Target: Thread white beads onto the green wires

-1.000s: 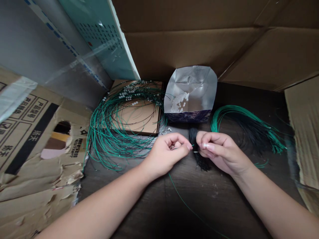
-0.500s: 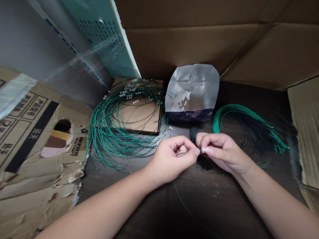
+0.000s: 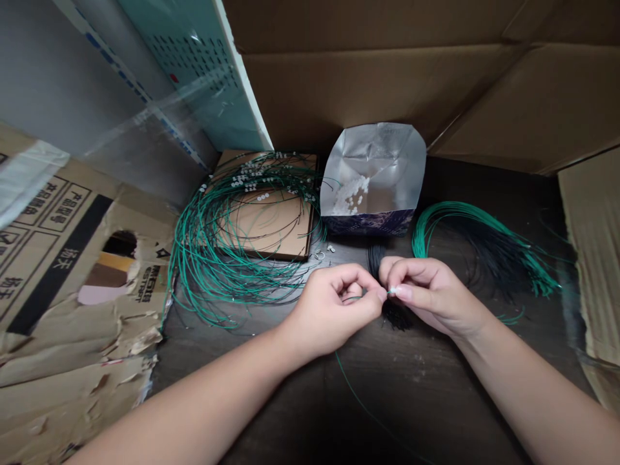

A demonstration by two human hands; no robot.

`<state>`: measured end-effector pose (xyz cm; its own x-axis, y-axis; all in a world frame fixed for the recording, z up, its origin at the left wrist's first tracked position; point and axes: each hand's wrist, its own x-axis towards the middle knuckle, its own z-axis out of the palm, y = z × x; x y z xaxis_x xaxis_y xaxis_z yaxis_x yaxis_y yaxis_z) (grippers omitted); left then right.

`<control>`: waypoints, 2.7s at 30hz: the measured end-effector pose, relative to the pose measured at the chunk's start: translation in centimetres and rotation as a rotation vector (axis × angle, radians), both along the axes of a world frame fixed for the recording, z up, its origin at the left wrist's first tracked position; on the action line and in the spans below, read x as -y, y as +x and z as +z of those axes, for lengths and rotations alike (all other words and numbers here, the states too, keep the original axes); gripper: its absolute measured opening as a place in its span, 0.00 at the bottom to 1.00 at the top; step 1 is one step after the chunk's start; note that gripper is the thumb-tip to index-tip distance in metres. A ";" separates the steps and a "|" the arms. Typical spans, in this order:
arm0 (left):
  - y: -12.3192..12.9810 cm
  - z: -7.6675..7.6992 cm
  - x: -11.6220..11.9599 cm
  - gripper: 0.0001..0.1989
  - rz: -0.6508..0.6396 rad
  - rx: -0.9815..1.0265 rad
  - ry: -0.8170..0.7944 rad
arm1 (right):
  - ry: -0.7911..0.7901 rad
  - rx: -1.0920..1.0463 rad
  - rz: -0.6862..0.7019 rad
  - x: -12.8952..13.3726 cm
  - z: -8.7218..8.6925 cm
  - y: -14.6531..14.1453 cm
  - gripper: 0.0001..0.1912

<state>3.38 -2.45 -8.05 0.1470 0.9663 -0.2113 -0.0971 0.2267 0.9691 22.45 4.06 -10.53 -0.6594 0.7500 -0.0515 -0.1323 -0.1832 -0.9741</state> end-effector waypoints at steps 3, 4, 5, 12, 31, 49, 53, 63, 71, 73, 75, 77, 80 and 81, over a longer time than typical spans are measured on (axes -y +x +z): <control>0.0 0.0 -0.1 0.10 0.000 -0.001 0.003 | 0.012 0.007 0.005 0.0 -0.2 0.1 0.12; 0.0 0.0 -0.1 0.09 0.001 -0.003 0.005 | 0.018 0.010 0.007 -0.1 -0.2 0.1 0.12; 0.0 0.0 -0.1 0.09 0.002 -0.004 0.009 | 0.024 0.014 0.007 -0.1 -0.3 0.2 0.12; -0.1 0.0 -0.1 0.07 0.004 -0.014 0.006 | 0.060 0.034 0.005 -0.1 -0.3 0.2 0.11; -0.2 0.1 -0.2 0.07 0.005 -0.024 -0.006 | 0.118 0.082 -0.024 -0.1 -0.4 0.1 0.13; -0.2 0.1 -0.2 0.06 0.013 -0.063 0.004 | 0.134 0.081 -0.030 -0.1 -0.2 0.0 0.15; -0.2 0.0 -0.2 0.05 0.018 -0.065 0.000 | 0.145 0.105 -0.037 -0.1 -0.1 -0.1 0.16; -0.2 -0.2 -0.2 0.06 0.019 -0.074 0.005 | 0.158 0.085 -0.027 -0.1 -0.3 0.0 0.14; -0.2 -0.1 -0.2 0.06 -0.004 -0.113 0.040 | 0.162 0.124 -0.035 -0.1 0.0 -0.1 0.17; -0.2 -0.1 -0.2 0.06 -0.025 -0.131 0.062 | 0.170 0.129 -0.025 -0.1 0.0 -0.1 0.16; -0.2 -0.1 -0.2 0.07 -0.043 -0.143 0.077 | 0.173 0.129 -0.011 -0.1 0.0 -0.1 0.16; -0.3 -0.1 -0.2 0.07 -0.051 -0.158 0.087 | 0.177 0.121 0.003 -0.2 0.1 0.0 0.15; -0.3 -0.1 -0.2 0.06 -0.058 -0.184 0.113 | 0.192 0.107 0.023 -0.2 0.1 0.1 0.13; -0.3 -0.1 -0.2 0.06 -0.061 -0.192 0.123 | 0.198 0.106 0.027 -0.2 0.2 0.1 0.13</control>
<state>3.04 -2.24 -8.14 0.1749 0.9770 -0.1221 0.1017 0.1054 0.9892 22.56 4.23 -10.34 -0.6781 0.7346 0.0244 -0.0248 0.0104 -0.9996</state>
